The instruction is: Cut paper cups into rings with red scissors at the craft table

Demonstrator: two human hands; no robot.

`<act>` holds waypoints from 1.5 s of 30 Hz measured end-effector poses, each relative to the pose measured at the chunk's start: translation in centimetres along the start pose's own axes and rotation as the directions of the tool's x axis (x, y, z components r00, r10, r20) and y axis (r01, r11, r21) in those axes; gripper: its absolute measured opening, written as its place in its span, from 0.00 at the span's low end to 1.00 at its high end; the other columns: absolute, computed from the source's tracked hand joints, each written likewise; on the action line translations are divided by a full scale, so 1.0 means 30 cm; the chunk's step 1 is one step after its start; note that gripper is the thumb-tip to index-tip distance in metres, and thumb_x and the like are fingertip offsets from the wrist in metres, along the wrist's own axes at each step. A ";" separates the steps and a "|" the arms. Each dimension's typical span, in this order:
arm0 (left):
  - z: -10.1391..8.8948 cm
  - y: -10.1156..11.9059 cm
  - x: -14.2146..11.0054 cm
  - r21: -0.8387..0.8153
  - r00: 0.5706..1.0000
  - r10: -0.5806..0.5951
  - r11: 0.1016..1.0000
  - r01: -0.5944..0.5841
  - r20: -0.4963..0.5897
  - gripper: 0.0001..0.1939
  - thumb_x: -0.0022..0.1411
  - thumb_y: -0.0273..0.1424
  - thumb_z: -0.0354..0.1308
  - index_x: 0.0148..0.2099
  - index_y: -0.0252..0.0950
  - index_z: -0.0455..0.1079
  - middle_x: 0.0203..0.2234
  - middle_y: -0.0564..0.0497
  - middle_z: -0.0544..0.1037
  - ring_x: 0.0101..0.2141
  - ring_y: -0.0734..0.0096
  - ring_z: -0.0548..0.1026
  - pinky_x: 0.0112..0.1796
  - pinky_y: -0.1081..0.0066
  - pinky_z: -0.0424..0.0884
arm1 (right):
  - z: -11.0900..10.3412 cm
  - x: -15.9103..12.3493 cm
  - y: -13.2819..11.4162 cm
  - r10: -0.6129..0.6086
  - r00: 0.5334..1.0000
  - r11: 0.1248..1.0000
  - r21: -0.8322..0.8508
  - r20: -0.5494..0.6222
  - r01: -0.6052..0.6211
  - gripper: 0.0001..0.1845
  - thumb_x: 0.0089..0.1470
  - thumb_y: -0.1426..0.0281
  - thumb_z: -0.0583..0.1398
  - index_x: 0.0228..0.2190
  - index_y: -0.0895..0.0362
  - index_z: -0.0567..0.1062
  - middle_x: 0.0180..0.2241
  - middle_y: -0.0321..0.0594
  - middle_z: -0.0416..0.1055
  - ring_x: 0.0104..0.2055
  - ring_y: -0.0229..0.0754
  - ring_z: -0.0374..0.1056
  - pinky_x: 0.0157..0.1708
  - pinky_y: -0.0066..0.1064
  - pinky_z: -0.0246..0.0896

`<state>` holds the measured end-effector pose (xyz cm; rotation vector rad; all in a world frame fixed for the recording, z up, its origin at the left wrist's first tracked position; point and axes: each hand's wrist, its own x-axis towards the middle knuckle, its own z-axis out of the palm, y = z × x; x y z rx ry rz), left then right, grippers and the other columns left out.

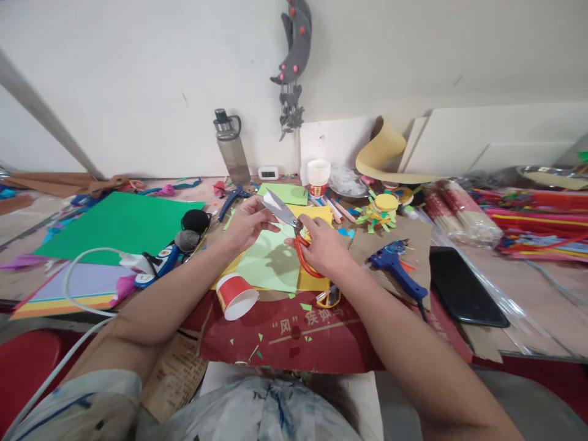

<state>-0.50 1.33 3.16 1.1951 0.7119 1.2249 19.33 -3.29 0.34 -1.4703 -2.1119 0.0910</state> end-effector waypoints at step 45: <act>0.004 0.027 0.003 -0.220 0.998 -0.050 0.975 0.041 -0.037 0.17 0.50 0.29 0.75 0.35 0.35 0.68 0.26 0.57 0.77 0.28 0.77 0.77 0.33 0.73 0.77 | -0.011 -0.008 -0.015 0.019 1.000 0.996 -0.082 -0.011 -0.020 0.26 0.62 0.50 0.55 0.51 0.54 0.73 0.40 0.48 0.73 0.40 0.51 0.69 0.36 0.36 0.59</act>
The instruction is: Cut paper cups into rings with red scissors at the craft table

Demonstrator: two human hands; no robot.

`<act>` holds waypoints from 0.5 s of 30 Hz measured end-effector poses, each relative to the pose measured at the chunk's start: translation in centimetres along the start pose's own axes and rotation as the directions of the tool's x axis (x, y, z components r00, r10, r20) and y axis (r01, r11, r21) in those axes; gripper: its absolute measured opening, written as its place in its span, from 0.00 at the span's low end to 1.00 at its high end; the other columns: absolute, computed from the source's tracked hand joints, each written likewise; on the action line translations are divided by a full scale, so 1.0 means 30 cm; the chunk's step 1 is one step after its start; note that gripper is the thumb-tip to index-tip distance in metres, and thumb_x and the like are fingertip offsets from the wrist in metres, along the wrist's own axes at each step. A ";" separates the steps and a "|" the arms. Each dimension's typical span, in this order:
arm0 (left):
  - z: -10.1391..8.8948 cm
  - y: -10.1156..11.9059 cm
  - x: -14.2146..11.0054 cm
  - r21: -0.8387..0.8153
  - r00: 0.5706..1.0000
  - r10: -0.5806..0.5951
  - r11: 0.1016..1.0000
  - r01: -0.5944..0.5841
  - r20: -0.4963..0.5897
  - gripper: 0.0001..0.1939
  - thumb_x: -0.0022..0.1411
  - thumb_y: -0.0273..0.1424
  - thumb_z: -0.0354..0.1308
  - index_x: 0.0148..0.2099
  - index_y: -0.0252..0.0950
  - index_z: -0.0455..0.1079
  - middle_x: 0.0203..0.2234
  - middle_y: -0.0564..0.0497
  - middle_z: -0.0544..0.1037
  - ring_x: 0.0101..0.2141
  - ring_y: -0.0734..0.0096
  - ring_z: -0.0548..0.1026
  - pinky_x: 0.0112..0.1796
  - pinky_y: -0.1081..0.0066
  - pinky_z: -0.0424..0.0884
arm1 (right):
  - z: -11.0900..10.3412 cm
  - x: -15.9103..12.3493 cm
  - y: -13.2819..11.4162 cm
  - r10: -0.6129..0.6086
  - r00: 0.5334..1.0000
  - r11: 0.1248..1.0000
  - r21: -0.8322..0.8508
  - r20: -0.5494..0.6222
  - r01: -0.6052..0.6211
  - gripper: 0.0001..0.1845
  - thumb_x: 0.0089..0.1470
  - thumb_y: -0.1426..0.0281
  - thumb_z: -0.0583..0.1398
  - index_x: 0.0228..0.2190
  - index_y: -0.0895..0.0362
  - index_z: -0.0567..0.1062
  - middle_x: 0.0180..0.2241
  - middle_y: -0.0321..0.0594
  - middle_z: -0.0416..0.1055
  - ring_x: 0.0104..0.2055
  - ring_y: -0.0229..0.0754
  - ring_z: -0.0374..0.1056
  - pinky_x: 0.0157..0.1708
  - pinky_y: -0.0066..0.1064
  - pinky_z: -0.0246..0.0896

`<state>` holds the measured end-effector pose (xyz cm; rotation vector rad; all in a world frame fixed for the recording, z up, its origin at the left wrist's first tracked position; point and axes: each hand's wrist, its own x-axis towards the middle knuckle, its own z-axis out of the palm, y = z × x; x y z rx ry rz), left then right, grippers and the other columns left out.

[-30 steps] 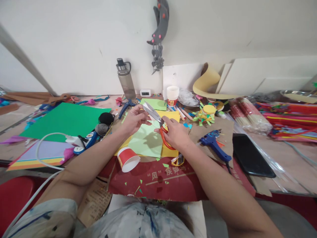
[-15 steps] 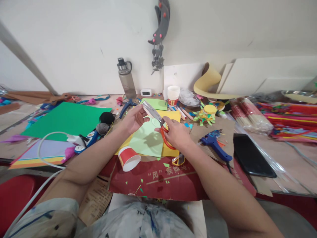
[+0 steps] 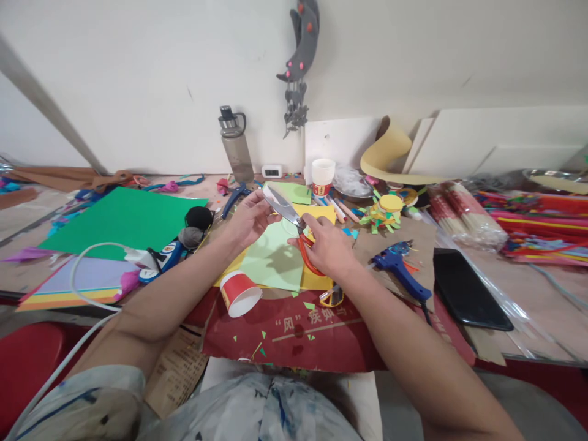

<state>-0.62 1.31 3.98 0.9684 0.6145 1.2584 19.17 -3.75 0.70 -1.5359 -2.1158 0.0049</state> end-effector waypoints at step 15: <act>-0.018 -0.015 0.008 0.008 0.998 0.048 0.999 -0.049 0.046 0.21 0.45 0.33 0.78 0.35 0.34 0.69 0.27 0.57 0.77 0.29 0.76 0.77 0.35 0.71 0.80 | 0.008 0.003 0.006 -0.005 0.999 0.999 -0.037 0.039 0.007 0.27 0.64 0.50 0.53 0.52 0.57 0.72 0.39 0.49 0.75 0.40 0.51 0.71 0.35 0.34 0.57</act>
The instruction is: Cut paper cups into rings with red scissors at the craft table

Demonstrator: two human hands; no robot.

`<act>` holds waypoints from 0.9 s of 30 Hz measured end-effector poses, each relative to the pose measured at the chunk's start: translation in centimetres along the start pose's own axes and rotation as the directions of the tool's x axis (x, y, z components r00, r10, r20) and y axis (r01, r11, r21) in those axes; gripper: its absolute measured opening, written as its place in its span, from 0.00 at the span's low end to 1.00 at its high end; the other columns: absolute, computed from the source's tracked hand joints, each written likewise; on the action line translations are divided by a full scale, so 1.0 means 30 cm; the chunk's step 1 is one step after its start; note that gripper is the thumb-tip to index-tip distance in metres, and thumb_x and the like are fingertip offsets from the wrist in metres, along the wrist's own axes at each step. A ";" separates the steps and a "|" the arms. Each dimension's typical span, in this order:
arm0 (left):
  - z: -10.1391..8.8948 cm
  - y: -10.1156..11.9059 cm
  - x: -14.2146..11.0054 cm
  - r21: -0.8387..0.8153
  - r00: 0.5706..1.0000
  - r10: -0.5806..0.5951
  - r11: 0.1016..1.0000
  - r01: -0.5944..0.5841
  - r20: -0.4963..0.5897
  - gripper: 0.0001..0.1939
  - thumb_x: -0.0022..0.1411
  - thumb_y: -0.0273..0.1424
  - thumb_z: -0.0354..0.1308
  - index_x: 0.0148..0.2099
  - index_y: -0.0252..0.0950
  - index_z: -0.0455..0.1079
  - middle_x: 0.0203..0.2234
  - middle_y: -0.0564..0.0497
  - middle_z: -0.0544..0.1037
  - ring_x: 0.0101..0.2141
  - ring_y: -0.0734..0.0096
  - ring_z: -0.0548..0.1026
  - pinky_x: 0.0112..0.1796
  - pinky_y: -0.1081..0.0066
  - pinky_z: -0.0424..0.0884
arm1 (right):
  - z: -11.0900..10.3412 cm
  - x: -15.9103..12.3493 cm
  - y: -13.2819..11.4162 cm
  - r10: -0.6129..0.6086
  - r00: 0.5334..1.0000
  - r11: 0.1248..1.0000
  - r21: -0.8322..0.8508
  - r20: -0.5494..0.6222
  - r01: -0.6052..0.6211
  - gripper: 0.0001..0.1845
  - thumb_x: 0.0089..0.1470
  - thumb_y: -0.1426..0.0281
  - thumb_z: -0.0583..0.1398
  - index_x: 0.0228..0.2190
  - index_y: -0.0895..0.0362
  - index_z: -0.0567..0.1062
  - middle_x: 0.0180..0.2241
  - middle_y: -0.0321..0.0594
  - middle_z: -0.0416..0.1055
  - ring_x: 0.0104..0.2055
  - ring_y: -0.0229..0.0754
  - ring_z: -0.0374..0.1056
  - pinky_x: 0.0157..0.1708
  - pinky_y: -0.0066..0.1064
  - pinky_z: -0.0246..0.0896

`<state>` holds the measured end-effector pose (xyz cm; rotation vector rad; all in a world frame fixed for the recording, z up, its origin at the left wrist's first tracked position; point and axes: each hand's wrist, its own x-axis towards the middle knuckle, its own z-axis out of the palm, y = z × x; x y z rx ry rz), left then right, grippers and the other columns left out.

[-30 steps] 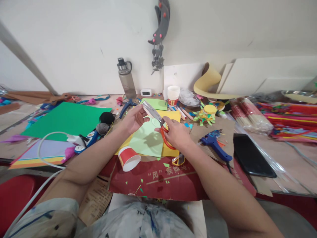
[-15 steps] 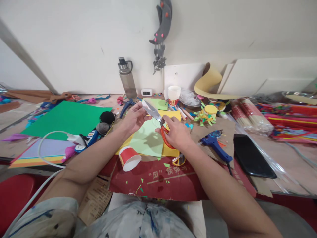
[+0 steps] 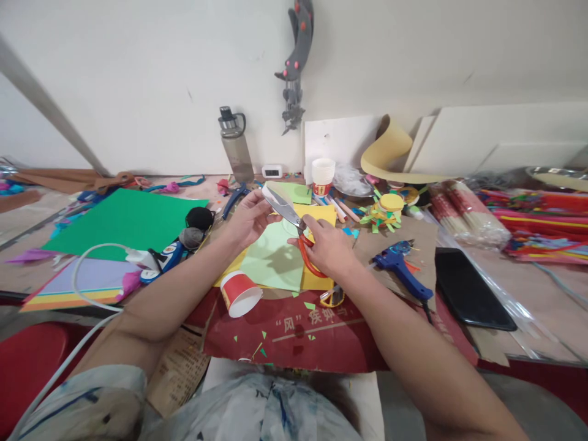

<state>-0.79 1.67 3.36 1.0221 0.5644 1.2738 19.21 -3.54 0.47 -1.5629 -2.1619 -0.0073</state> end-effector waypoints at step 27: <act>-0.007 0.013 0.002 0.033 0.999 -0.013 0.999 0.012 0.036 0.22 0.47 0.35 0.77 0.36 0.34 0.69 0.28 0.57 0.77 0.29 0.76 0.78 0.35 0.70 0.81 | 0.021 -0.001 0.011 0.004 1.000 0.999 -0.052 0.020 -0.003 0.31 0.65 0.46 0.50 0.51 0.57 0.73 0.36 0.51 0.79 0.37 0.52 0.74 0.32 0.34 0.54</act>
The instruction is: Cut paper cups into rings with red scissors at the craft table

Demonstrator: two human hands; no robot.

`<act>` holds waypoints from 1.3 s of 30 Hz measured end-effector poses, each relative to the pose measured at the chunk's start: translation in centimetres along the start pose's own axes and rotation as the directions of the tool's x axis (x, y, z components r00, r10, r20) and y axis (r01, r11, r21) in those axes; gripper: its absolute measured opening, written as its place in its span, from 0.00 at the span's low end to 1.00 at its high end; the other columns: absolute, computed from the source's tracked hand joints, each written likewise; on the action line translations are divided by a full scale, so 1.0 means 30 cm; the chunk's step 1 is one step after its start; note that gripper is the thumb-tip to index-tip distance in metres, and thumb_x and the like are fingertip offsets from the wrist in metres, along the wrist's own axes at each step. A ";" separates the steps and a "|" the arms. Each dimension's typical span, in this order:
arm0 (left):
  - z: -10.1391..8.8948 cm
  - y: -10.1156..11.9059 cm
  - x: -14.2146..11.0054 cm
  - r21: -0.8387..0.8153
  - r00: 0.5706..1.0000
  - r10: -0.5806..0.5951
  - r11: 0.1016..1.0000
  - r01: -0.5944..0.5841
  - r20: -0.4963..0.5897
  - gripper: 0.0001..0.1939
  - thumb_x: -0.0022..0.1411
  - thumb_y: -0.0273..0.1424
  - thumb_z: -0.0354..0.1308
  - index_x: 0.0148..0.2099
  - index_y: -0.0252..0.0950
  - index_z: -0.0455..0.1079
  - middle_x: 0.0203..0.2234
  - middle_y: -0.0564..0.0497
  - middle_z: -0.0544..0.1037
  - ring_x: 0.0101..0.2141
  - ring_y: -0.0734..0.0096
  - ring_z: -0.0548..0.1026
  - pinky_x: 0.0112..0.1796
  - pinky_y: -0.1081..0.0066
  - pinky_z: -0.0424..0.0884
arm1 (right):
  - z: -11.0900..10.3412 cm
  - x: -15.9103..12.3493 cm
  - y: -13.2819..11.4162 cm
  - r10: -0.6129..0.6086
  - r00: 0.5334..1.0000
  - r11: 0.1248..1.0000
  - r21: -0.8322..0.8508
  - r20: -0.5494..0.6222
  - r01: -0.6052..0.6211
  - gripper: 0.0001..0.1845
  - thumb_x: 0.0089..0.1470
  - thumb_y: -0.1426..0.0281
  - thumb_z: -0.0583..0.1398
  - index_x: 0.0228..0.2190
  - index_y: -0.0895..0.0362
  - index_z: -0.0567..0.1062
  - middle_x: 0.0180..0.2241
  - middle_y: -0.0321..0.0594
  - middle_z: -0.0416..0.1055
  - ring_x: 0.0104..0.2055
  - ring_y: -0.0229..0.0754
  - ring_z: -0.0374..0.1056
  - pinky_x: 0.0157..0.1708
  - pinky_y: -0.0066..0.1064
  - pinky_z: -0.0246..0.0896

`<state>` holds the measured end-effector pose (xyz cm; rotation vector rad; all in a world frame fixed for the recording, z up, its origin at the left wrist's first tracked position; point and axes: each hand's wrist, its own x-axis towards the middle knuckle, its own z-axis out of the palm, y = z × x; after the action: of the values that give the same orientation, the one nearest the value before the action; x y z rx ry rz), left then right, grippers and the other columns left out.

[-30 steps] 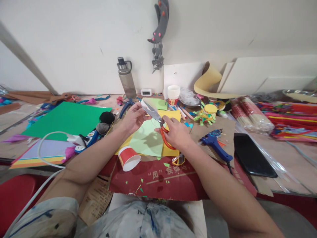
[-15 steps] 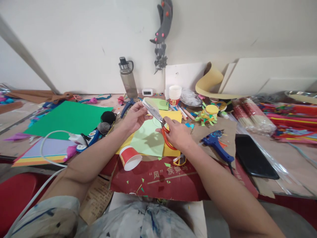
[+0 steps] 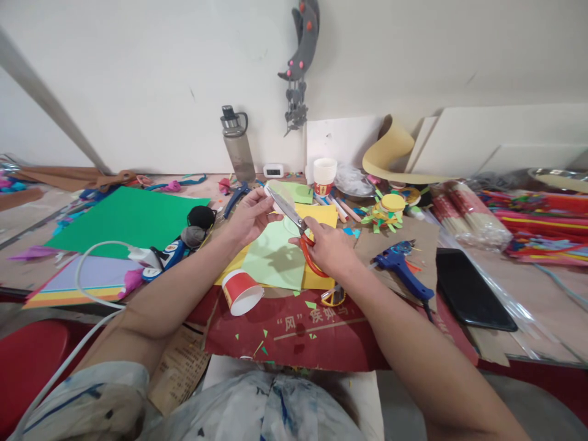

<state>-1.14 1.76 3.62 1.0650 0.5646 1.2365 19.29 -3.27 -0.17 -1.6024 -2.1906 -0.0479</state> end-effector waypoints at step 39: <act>-0.011 0.002 -0.033 0.611 0.793 -0.274 0.777 -0.151 0.544 0.21 0.56 0.47 0.69 0.42 0.34 0.81 0.38 0.41 0.83 0.41 0.60 0.80 0.46 0.65 0.73 | -0.028 0.040 -0.027 0.328 0.945 0.290 0.953 -0.007 -0.093 0.35 0.41 0.47 0.68 0.44 0.49 0.61 0.30 0.31 0.69 0.25 0.36 0.67 0.21 0.28 0.59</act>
<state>-1.72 0.93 3.34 1.9115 0.5019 0.5461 18.53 -2.69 1.20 -1.0237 -1.2604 0.9659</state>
